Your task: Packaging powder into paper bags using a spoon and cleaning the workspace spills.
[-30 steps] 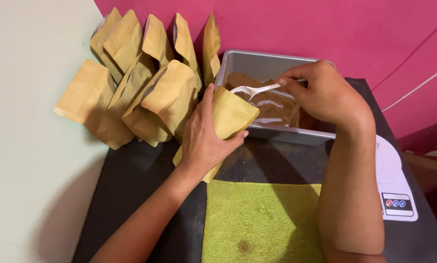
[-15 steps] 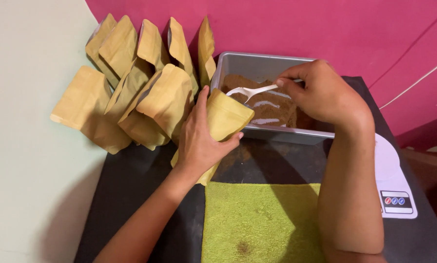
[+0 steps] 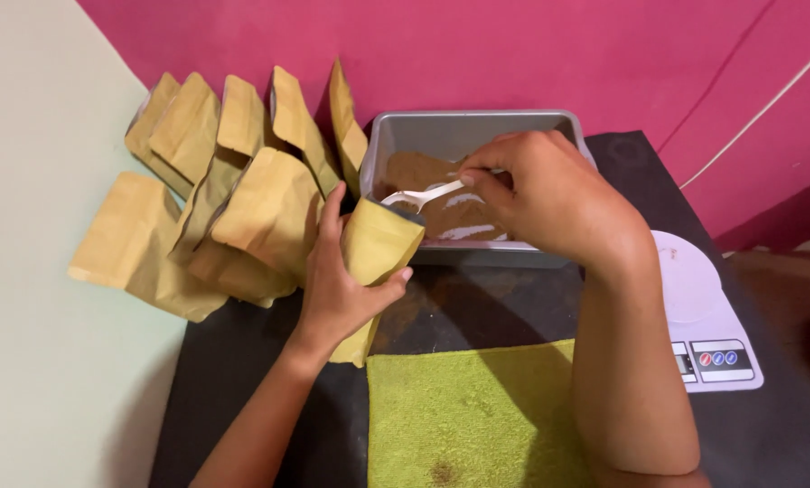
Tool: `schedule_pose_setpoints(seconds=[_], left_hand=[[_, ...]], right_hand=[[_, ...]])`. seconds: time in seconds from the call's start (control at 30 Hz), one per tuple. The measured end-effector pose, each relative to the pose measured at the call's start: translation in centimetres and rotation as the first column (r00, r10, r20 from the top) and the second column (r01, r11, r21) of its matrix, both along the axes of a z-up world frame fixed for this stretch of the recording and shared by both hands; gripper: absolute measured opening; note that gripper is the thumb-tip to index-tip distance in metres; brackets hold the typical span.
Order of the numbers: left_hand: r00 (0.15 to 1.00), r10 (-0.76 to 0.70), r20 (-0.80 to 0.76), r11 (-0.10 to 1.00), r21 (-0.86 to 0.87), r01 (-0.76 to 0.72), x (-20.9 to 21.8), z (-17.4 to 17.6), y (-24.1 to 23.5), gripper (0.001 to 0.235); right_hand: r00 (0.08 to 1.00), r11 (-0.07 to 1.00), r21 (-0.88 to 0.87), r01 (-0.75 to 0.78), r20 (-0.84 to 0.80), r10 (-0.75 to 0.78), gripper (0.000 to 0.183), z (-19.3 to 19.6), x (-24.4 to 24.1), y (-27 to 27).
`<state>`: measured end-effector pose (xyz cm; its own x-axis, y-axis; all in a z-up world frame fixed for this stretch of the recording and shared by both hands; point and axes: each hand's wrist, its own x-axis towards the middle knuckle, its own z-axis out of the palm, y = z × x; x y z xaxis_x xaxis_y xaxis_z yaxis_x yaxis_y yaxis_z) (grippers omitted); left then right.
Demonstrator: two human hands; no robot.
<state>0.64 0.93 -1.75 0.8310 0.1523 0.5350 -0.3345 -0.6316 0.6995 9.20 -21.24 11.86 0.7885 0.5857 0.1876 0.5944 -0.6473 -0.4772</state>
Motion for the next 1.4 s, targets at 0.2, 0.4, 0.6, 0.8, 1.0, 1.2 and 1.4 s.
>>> schedule_pose_setpoints(seconds=[0.2, 0.4, 0.6, 0.8, 1.0, 1.2, 1.4], left_hand=[[0.99, 0.065, -0.122, 0.998, -0.009, -0.066, 0.1, 0.4, -0.7, 0.116], [0.979, 0.106, -0.177, 0.993, -0.027, -0.113, 0.3, 1.2, -0.9, 0.115], [0.965, 0.145, -0.217, 0.977, -0.123, -0.175, 0.8, 2.9, -0.6, 0.118], [0.968, 0.162, -0.192, 0.978, -0.099, -0.183, 0.6, 3.6, -0.4, 0.115], [0.962, 0.208, -0.178, 0.978, 0.051, -0.202, 0.4, 3.0, -0.1, 0.11], [0.97, 0.19, -0.153, 0.982, 0.048, -0.184, 0.6, 2.6, 0.0, 0.111], [0.974, 0.159, -0.162, 0.987, 0.003, -0.161, 0.1, 3.2, 0.2, 0.11]], right_hand=[[0.997, 1.0, -0.009, -0.02, 0.076, 0.021, 0.023, -0.3, 0.4, -0.6], [0.998, 1.0, 0.015, 0.009, -0.06, -0.008, 0.032, -0.6, 1.3, -0.2], [0.97, 0.996, 0.084, 0.036, -0.241, -0.015, 0.026, -4.2, 5.9, -0.1], [0.939, 0.987, 0.072, 0.144, -0.324, -0.113, 0.027, -4.9, 7.6, -0.6], [0.933, 0.953, 0.202, 0.226, -0.325, -0.152, 0.029, -5.3, 7.4, -1.9], [0.996, 0.969, 0.246, -0.023, -0.076, 0.043, 0.024, -2.8, 3.8, 0.3], [0.977, 0.952, 0.27, -0.147, 0.187, 0.098, 0.019, -1.6, 1.3, 0.8]])
